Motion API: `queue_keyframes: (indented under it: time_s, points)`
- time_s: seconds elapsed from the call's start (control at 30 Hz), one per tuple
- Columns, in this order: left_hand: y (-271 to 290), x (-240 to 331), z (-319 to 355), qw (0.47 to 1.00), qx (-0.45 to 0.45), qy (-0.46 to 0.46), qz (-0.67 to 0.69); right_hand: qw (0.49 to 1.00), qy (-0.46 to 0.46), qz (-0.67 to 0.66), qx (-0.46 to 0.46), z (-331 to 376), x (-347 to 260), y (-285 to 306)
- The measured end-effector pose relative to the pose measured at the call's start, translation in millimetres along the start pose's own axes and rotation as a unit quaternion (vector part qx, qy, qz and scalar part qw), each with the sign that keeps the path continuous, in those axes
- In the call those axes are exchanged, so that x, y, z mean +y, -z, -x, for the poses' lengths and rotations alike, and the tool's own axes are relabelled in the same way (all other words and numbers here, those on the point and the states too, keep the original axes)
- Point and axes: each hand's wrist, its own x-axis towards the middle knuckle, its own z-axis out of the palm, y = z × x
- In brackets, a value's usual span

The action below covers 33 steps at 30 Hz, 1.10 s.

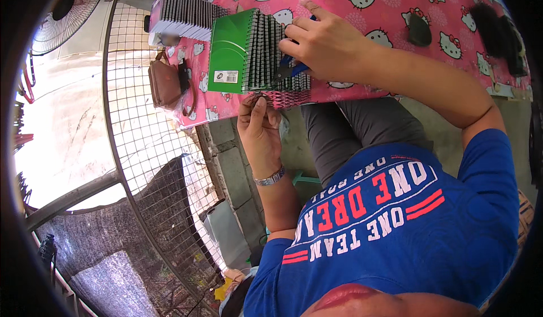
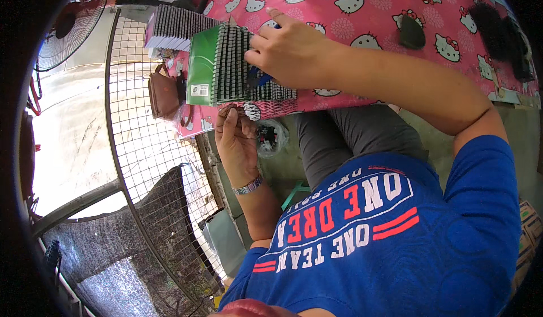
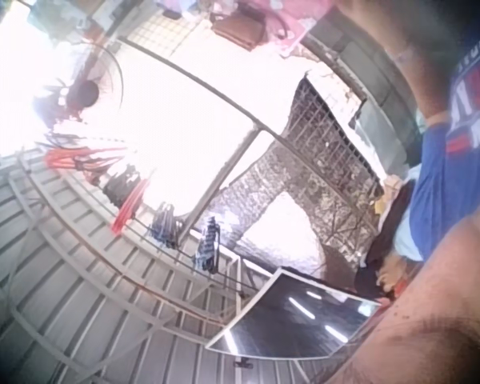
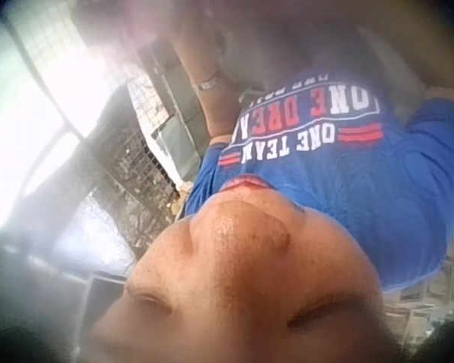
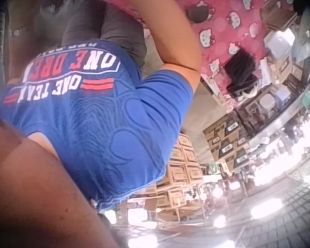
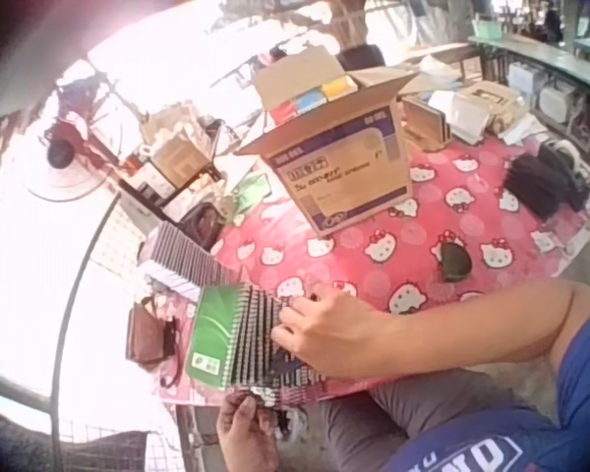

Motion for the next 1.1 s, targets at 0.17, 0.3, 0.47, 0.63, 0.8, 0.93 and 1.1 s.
queue_keyframes:
  time_s: [0.17, 0.3, 0.47, 0.63, 0.8, 0.93, 1.1]
  points:
    - [-5, -1, -1, 1.000, 0.010, 0.014, -0.014, 0.999, 0.004, 0.010, -0.036, -9, -11, -1]
    - [6, -3, -2, 0.998, -0.004, -0.001, -0.063, 0.976, -0.052, -0.031, -0.209, -12, -12, 9]
    - [0, -1, -2, 0.996, 0.060, 0.048, 0.039, 0.999, -0.028, -0.001, -0.038, 13, 2, -9]
    - [-2, -8, -4, 0.995, 0.021, 0.025, -0.089, 1.000, 0.001, 0.009, 0.027, 5, -7, -12]
    - [-1, -12, -3, 0.992, 0.028, 0.001, -0.124, 0.973, -0.068, -0.024, -0.221, 2, -10, 0]
    - [4, -14, 1, 0.998, 0.028, 0.030, -0.039, 0.996, -0.033, -0.015, -0.081, 23, -2, -10]
    - [6, -17, -2, 0.993, 0.038, 0.042, -0.105, 0.998, 0.004, 0.023, -0.058, 13, -13, -14]
